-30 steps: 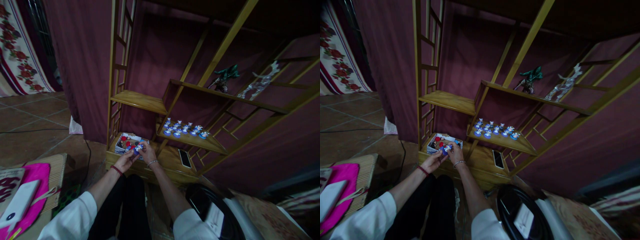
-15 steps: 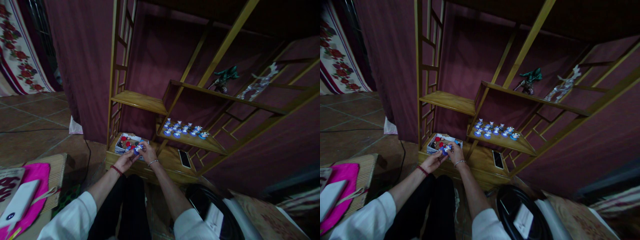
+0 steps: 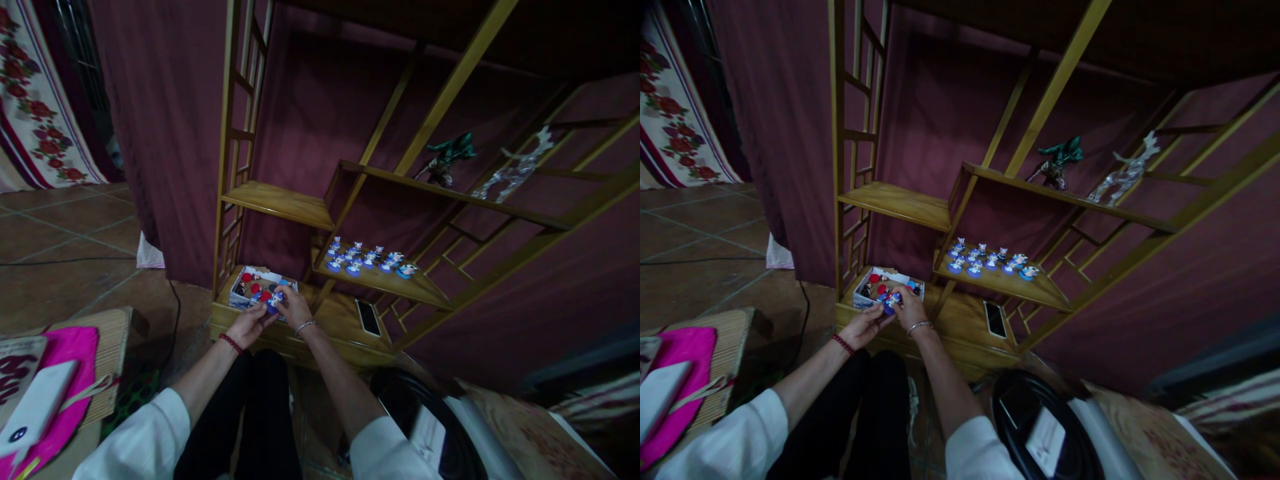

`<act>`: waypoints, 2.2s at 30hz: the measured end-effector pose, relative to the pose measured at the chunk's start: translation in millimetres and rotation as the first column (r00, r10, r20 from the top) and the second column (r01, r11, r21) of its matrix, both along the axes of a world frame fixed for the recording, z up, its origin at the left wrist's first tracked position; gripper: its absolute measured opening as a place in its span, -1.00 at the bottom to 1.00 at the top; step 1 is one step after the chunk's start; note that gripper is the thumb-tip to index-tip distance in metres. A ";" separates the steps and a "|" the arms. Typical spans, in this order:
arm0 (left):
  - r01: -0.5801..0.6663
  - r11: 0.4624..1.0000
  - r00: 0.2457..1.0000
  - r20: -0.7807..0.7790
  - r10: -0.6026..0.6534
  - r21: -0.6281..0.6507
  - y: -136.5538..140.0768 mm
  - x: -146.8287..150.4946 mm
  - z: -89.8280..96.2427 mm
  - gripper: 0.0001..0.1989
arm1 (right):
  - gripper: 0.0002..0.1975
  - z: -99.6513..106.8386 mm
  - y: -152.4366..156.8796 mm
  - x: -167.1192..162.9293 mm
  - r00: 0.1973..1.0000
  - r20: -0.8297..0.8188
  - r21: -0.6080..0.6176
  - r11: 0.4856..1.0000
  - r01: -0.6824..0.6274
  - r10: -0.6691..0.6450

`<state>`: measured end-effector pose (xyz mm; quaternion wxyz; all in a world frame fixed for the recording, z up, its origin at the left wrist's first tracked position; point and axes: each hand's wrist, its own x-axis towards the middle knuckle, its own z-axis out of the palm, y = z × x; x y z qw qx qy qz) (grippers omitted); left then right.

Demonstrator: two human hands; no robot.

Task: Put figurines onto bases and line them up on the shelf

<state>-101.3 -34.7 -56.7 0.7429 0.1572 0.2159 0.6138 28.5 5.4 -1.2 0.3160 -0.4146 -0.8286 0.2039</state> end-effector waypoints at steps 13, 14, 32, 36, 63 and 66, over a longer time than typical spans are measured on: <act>-0.031 0.999 0.997 -0.073 0.028 -0.043 -3.3 2.2 -2.9 -0.88 | -0.70 -4.8 -4.3 0.6 0.996 0.086 0.005 1.000 -0.009 0.009; -0.028 0.999 0.997 -0.076 0.025 -0.036 -3.8 2.2 -2.7 -0.88 | -0.70 -5.8 -4.2 0.8 0.996 0.092 0.007 1.000 -0.011 0.010; -0.035 0.998 0.995 -0.091 0.030 -0.054 -4.3 6.2 -5.3 -0.82 | -0.75 -15.3 -5.4 -3.6 0.979 0.165 0.029 0.993 0.117 -0.121; -0.022 0.999 0.993 -0.115 0.019 -0.028 -4.6 7.8 -4.0 -0.79 | -0.76 -13.9 -6.8 -5.5 0.962 0.186 0.010 0.979 0.201 -0.200; -0.057 0.998 0.997 -0.055 0.056 -0.015 -6.5 6.6 -2.6 -0.72 | -0.74 -9.1 -8.2 -7.0 0.936 0.177 -0.176 0.925 0.336 -0.306; -0.051 0.998 0.998 -0.049 0.050 -0.020 -7.3 5.7 -3.0 -0.73 | -0.73 -9.0 -9.2 -6.5 0.946 0.153 -0.182 0.933 0.312 -0.286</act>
